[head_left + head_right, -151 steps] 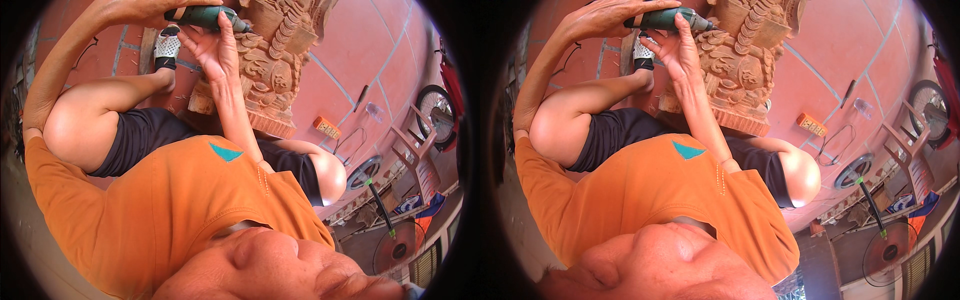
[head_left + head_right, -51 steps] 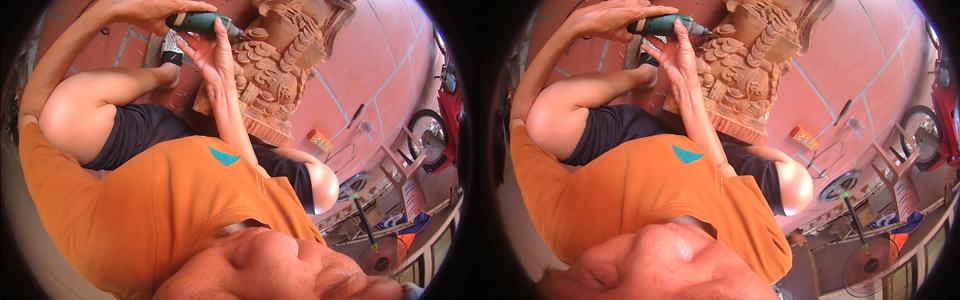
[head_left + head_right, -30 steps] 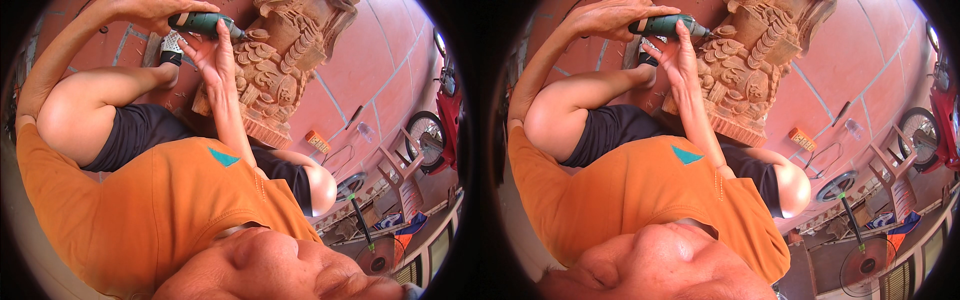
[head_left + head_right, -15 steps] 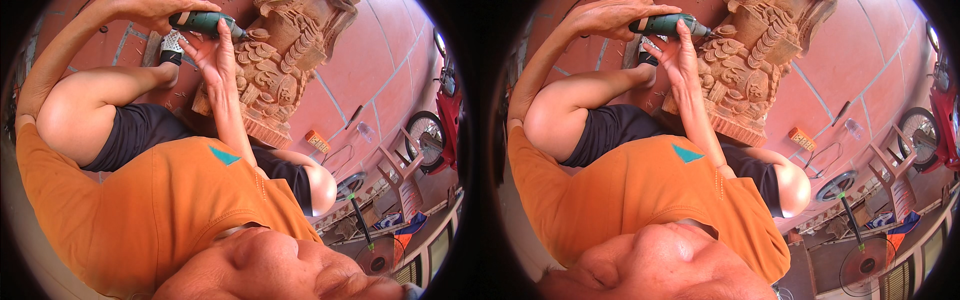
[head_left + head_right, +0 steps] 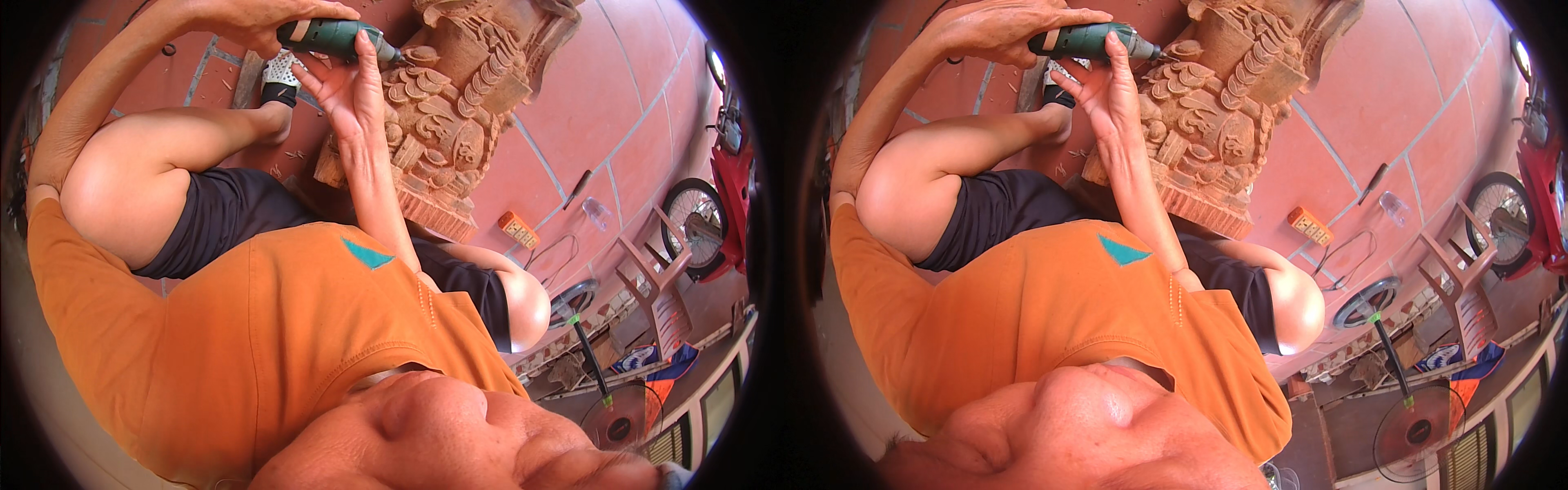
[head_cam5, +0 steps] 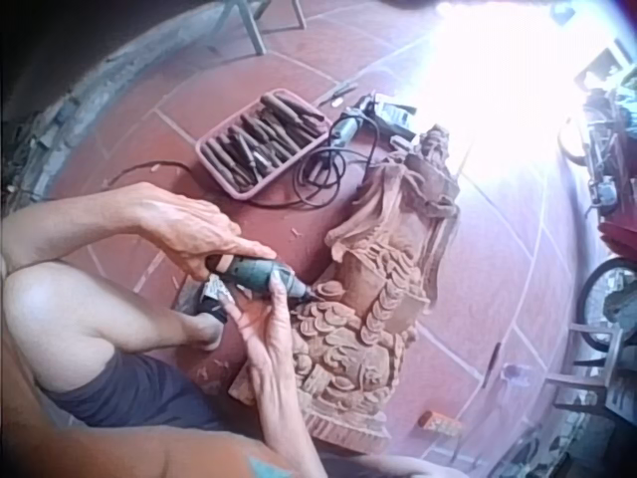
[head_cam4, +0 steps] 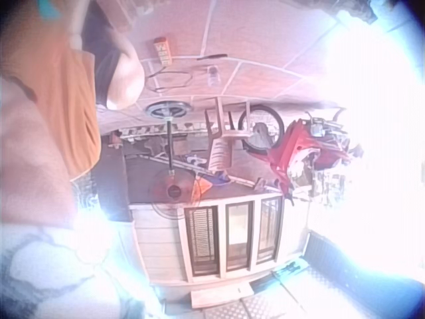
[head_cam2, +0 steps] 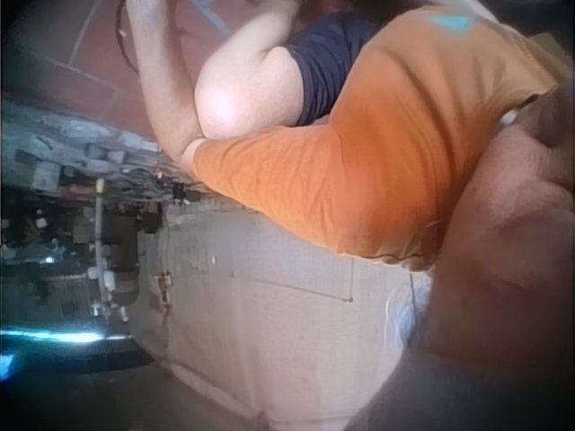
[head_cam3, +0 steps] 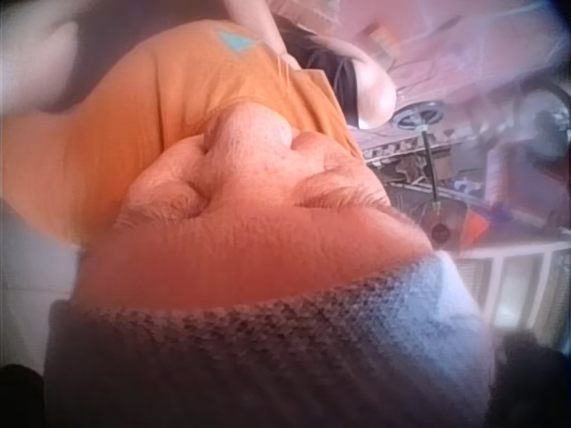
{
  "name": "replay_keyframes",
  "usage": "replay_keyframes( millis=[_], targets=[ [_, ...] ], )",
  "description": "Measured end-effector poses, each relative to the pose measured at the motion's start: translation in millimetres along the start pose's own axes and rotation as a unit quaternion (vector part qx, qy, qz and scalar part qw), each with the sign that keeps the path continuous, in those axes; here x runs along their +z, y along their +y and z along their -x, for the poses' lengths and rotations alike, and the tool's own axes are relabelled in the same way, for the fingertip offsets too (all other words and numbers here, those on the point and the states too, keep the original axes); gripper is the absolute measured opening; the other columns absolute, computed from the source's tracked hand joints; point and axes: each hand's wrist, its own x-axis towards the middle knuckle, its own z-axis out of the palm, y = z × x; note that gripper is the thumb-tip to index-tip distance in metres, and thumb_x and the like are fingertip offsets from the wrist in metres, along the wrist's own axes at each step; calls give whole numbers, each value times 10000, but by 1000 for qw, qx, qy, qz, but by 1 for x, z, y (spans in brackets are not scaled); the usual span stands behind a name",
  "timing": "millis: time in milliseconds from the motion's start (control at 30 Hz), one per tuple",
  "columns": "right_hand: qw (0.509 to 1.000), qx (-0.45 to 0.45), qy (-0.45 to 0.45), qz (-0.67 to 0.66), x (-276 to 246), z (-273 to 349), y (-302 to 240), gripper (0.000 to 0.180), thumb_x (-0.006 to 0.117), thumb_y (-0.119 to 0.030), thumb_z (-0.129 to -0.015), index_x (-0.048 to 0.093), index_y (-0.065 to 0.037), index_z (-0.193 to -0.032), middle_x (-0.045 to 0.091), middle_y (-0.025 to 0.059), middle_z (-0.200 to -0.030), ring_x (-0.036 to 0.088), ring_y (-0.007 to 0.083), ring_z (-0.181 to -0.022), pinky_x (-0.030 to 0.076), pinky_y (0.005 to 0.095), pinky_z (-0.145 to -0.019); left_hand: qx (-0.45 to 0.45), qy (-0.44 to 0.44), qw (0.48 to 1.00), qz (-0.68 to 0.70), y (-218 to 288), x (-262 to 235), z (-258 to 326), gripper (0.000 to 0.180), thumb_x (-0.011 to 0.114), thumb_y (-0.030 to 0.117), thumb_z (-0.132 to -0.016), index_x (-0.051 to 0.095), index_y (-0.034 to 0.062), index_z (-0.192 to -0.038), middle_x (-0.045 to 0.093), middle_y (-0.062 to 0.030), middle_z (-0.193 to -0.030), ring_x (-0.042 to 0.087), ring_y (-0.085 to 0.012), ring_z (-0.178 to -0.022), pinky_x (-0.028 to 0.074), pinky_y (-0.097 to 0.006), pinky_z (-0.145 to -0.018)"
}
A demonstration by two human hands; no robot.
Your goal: The person uses a handheld rotary carving tool to refine details on a wooden sculpture. They hold the tool with both hands and carefully work on the surface of the piece, which is positioned between their legs while sitting on the floor.
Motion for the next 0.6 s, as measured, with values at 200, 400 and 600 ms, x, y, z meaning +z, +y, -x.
replay_keyframes(
  millis=[200, 400, 600],
  targets=[
    [1000, 1, -2, 14, 1, 1, 2, 572, 692, -448, -941, 532, -65, -1335, 639, 183, -1291, 622, 396, -1207, 564, 547, -961, 21, 21, 1000, -10, -13, 12, 1, 842, 755, 219, -815, 331, 141, -1539, 669, -228, -994, 660, -415, -963, 515, -486, -821],
    [999, -5, 15, 34, 1, 7, 0, 604, 707, -458, -929, 511, -81, -1358, 613, 180, -1328, 605, 403, -1233, 528, 568, -1009, 10, 9, 1000, -5, 1, 9, 5, 841, 759, 239, -798, 340, 126, -1518, 684, -244, -1026, 663, -422, -1003, 518, -499, -846],
    [997, -7, 20, 76, -1, 10, 4, 613, 698, -474, -929, 511, -91, -1370, 614, 183, -1331, 597, 412, -1242, 504, 574, -1040, -2, 14, 1000, -4, 3, 25, 13, 747, 736, 212, -786, 384, 83, -1432, 688, -249, -1031, 657, -446, -1023, 517, -525, -850]
  ],
)
